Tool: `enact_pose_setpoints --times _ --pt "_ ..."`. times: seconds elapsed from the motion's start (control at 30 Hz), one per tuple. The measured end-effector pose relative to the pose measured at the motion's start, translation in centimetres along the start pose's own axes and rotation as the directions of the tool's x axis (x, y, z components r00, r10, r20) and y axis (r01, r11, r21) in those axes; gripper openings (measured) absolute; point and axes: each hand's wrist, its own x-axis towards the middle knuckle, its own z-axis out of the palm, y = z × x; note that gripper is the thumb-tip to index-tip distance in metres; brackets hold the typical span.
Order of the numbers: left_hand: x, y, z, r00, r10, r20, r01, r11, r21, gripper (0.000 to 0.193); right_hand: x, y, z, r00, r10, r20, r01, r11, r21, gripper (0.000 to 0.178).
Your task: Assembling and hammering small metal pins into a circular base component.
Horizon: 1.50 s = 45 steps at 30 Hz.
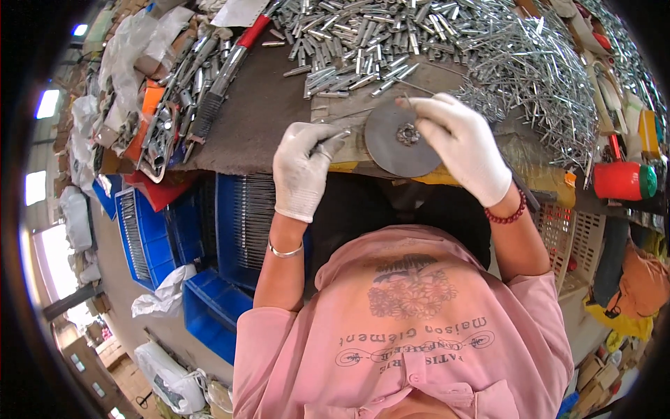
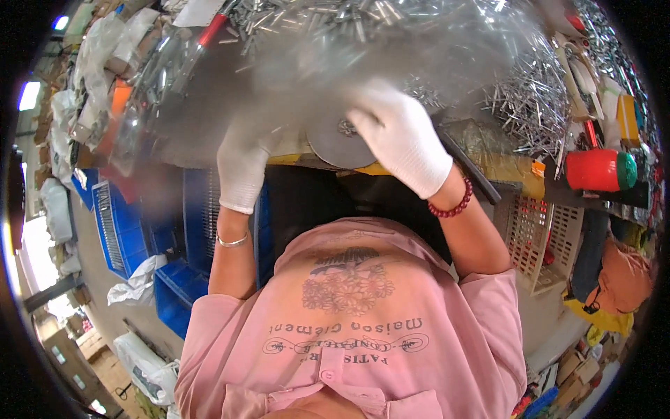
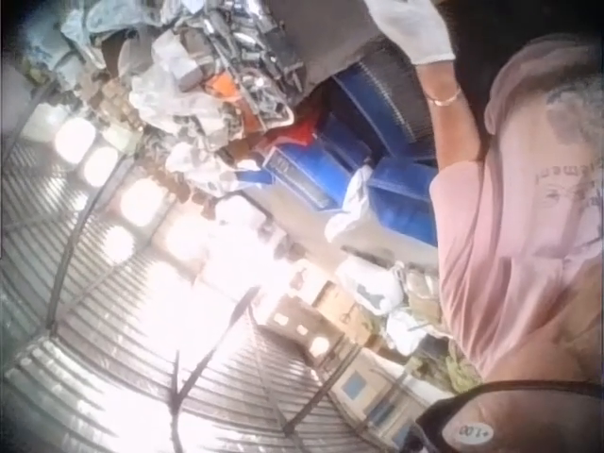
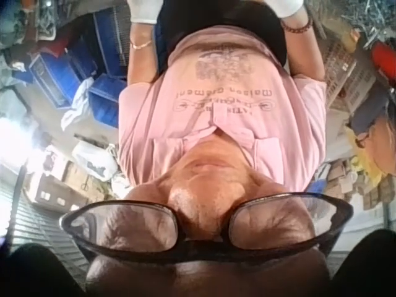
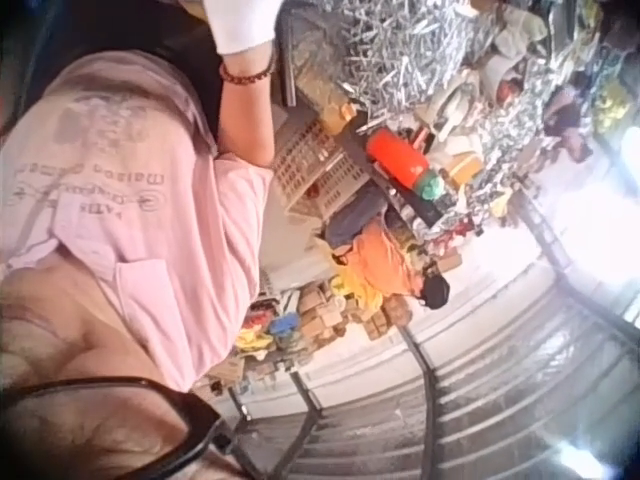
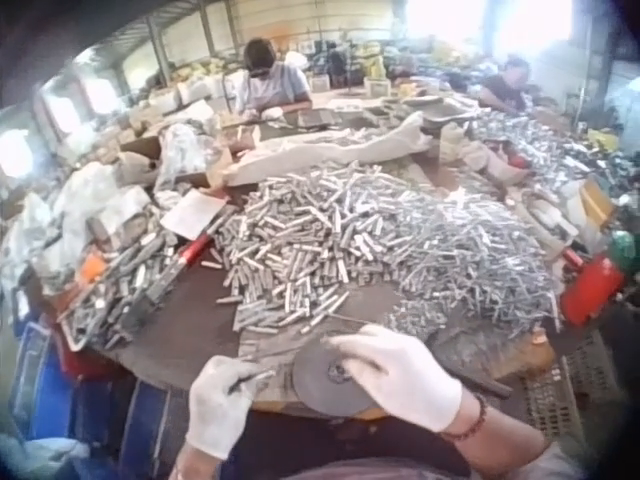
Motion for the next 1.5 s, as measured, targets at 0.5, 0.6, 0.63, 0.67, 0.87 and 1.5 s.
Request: enact_pose_setpoints --times 0.5,0.6,0.63,0.67,0.87,1.5 --pt "0.1 0.7 2.0 0.980 0.194 0.052 -0.200 0.964 0.175 0.016 -4.9 -0.7 -0.9 0.892 0.441 0.099 -0.437 0.786 0.437 0.028" --pt "0.7 0.8 2.5 0.979 0.191 0.069 -0.200 0.969 0.147 0.017 -5.9 0.1 0.4 0.937 0.340 0.084 -0.346 0.857 0.383 0.031" --pt "0.8 0.9 3.0 0.984 0.153 0.085 -0.162 0.981 0.104 0.017 -6.1 0.2 0.7 0.936 0.339 0.093 -0.348 0.859 0.375 0.031" --pt "1.3 1.3 3.3 0.983 0.162 0.091 -0.170 0.981 0.095 0.017 -6.2 0.3 1.0 0.936 0.337 0.103 -0.351 0.861 0.368 0.031" --pt "3.9 1.1 4.0 0.972 0.187 0.140 -0.220 0.935 0.278 0.019 -6.2 1.9 1.4 0.970 0.245 -0.002 -0.231 0.916 0.329 0.027" --pt "-15.2 -8.6 -19.1 0.614 -0.789 -0.036 -0.090 -0.025 -0.996 0.030 -7.2 1.9 1.4 0.906 0.424 -0.006 -0.401 0.861 0.313 0.026"
